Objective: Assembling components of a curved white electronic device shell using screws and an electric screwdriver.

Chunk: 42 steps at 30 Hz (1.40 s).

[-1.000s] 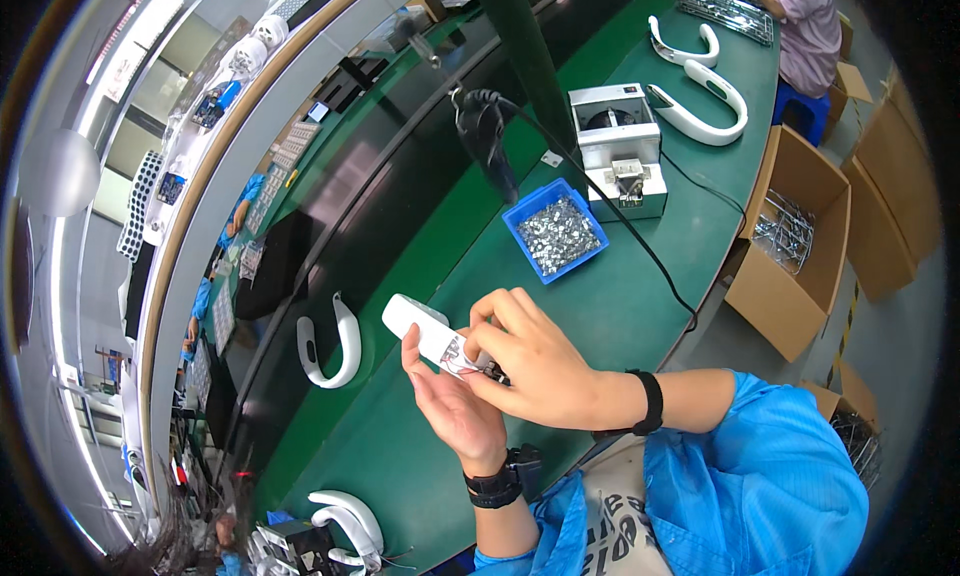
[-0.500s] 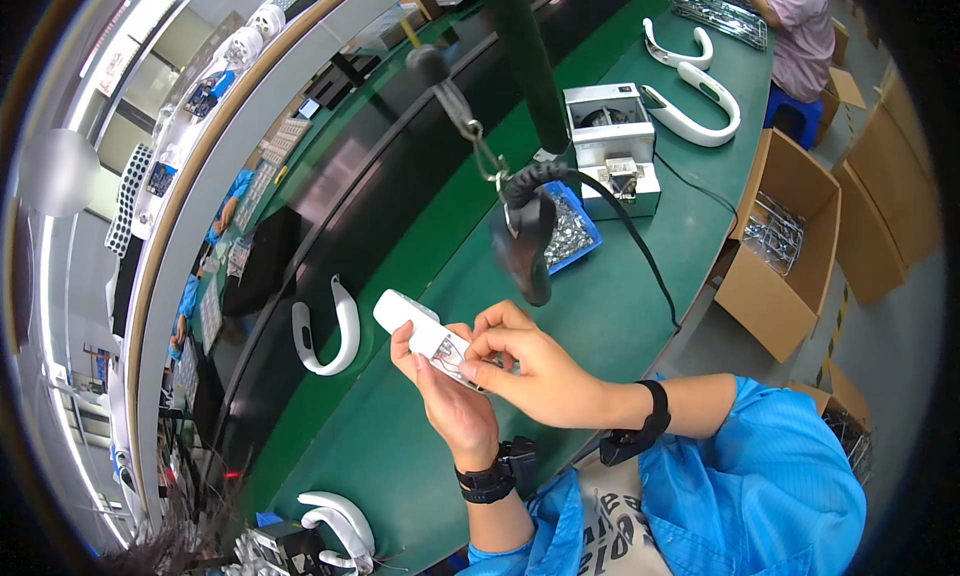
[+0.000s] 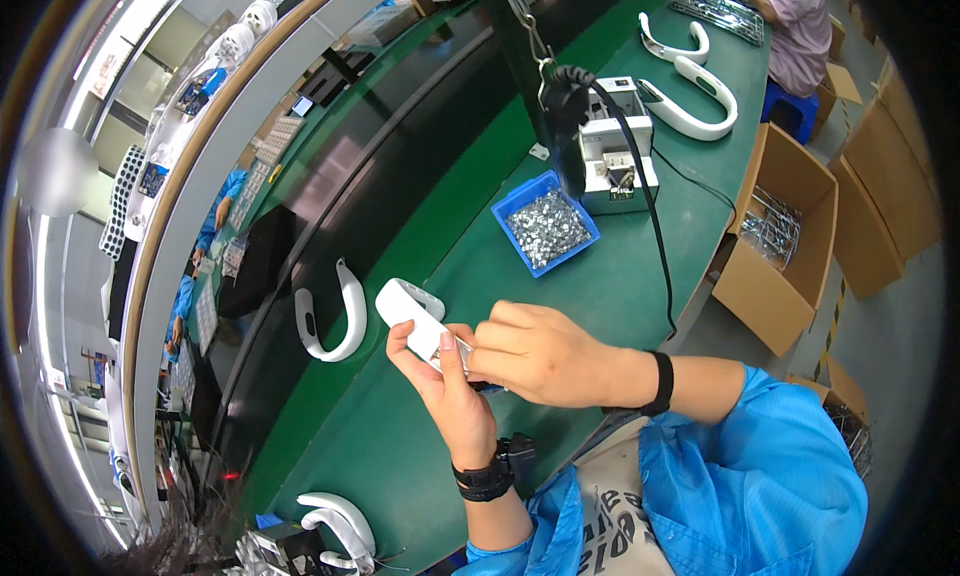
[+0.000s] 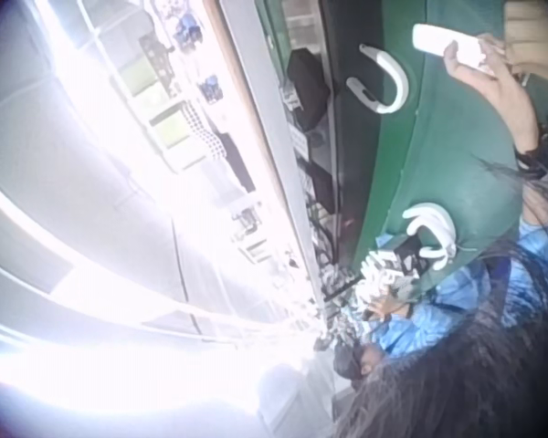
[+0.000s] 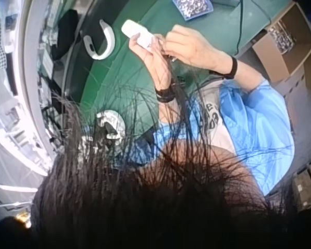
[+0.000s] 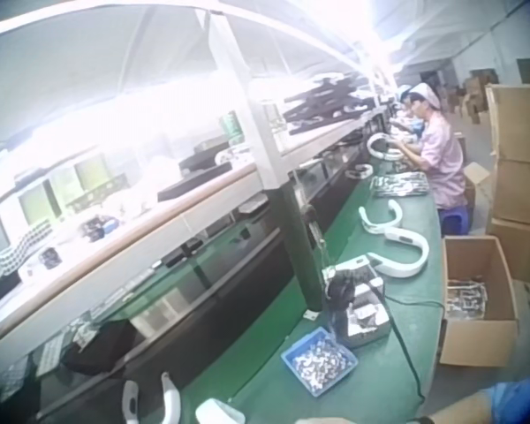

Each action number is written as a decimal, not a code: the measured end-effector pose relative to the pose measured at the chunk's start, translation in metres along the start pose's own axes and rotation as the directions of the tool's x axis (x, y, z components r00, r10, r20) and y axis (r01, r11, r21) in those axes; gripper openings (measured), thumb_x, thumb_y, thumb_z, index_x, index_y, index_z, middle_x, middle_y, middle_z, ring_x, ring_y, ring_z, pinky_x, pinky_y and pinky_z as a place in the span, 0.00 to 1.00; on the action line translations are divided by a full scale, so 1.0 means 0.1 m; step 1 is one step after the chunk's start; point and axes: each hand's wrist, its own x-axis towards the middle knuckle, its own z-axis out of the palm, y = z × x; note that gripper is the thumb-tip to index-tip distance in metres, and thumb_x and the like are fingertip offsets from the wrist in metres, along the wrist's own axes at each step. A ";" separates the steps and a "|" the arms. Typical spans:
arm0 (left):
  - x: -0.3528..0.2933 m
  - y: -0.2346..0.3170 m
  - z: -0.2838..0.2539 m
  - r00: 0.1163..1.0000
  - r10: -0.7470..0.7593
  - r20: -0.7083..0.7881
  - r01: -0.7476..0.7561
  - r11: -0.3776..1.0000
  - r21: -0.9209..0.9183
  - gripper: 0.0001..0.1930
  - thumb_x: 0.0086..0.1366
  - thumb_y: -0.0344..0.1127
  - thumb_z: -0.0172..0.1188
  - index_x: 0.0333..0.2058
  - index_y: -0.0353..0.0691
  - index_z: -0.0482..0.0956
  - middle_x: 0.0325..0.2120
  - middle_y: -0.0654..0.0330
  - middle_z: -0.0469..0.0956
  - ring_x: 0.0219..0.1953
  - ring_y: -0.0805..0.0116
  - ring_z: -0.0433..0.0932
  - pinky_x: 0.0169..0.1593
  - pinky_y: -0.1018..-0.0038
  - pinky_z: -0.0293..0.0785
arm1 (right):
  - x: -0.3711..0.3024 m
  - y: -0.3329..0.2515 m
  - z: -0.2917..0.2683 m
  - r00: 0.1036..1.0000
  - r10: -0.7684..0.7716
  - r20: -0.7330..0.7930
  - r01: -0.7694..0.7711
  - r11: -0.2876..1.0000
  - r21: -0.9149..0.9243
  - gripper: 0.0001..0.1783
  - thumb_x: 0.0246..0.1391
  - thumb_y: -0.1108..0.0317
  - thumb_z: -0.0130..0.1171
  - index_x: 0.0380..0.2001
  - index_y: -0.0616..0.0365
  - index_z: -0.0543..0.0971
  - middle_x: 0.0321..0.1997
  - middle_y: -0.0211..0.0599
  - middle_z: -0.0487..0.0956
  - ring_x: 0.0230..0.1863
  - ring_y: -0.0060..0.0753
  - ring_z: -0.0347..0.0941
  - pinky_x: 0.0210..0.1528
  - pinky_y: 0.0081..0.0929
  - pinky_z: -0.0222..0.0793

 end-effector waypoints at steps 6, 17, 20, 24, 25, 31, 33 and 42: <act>0.00 -0.04 -0.02 0.999 0.024 0.044 -0.023 0.999 -0.032 0.24 0.78 0.23 0.54 0.63 0.52 0.54 0.37 0.56 0.78 0.38 0.73 0.76 0.41 0.75 0.74 | -0.10 -0.07 0.08 0.991 0.114 -0.071 -0.096 0.972 0.216 0.07 0.61 0.71 0.69 0.40 0.59 0.83 0.28 0.38 0.82 0.26 0.40 0.79 0.29 0.33 0.76; -0.04 -0.06 -0.09 0.995 0.031 0.097 -0.025 0.998 -0.064 0.26 0.76 0.20 0.53 0.64 0.52 0.55 0.41 0.53 0.79 0.42 0.71 0.76 0.48 0.72 0.73 | 0.01 -0.25 0.03 0.975 0.160 -0.153 -0.148 0.985 0.086 0.10 0.57 0.79 0.68 0.43 0.63 0.83 0.38 0.42 0.84 0.38 0.46 0.80 0.38 0.39 0.77; -0.06 -0.07 -0.09 0.997 0.019 0.079 -0.011 0.994 -0.104 0.25 0.76 0.23 0.52 0.65 0.52 0.55 0.42 0.52 0.80 0.43 0.69 0.76 0.50 0.71 0.72 | -0.05 -0.24 0.06 0.970 0.188 -0.154 -0.164 0.974 0.157 0.13 0.55 0.81 0.67 0.45 0.64 0.82 0.40 0.41 0.83 0.42 0.46 0.79 0.41 0.38 0.78; -0.07 -0.09 -0.17 0.984 0.073 0.164 -0.030 0.967 -0.252 0.23 0.75 0.34 0.49 0.65 0.50 0.58 0.44 0.49 0.80 0.44 0.65 0.77 0.54 0.68 0.70 | -0.06 -0.24 0.11 0.983 0.100 -0.157 -0.080 0.988 0.129 0.15 0.53 0.83 0.67 0.45 0.64 0.82 0.39 0.41 0.83 0.42 0.45 0.79 0.42 0.38 0.78; -0.08 -0.10 -0.17 0.984 0.071 0.162 -0.028 0.967 -0.253 0.23 0.75 0.34 0.49 0.65 0.50 0.58 0.44 0.49 0.80 0.44 0.65 0.77 0.54 0.68 0.70 | -0.08 -0.22 0.15 0.988 0.061 -0.141 -0.043 0.990 0.131 0.16 0.51 0.82 0.67 0.46 0.64 0.83 0.38 0.41 0.83 0.42 0.45 0.79 0.43 0.38 0.78; -0.11 -0.11 -0.17 0.992 0.048 0.120 -0.016 0.968 -0.250 0.23 0.75 0.38 0.49 0.66 0.47 0.60 0.47 0.47 0.79 0.50 0.61 0.78 0.56 0.66 0.70 | -0.06 -0.14 0.15 0.996 -0.030 -0.090 0.036 0.997 0.071 0.16 0.49 0.82 0.66 0.44 0.63 0.83 0.41 0.39 0.83 0.46 0.45 0.77 0.45 0.37 0.78; -0.13 -0.12 -0.17 0.994 0.047 0.095 -0.024 0.974 -0.227 0.23 0.76 0.38 0.48 0.67 0.46 0.59 0.49 0.47 0.78 0.53 0.59 0.78 0.60 0.64 0.70 | -0.04 -0.16 0.11 0.997 -0.021 -0.075 0.026 0.998 0.061 0.15 0.50 0.82 0.66 0.43 0.63 0.83 0.43 0.38 0.83 0.47 0.45 0.76 0.46 0.37 0.77; -0.17 -0.19 -0.22 0.995 0.045 0.086 -0.027 0.981 -0.193 0.22 0.77 0.37 0.47 0.67 0.45 0.59 0.56 0.51 0.72 0.53 0.59 0.78 0.61 0.62 0.70 | 0.02 -0.21 0.00 0.999 0.037 -0.004 -0.037 0.999 0.007 0.09 0.50 0.76 0.69 0.36 0.63 0.82 0.50 0.45 0.76 0.53 0.48 0.73 0.50 0.38 0.74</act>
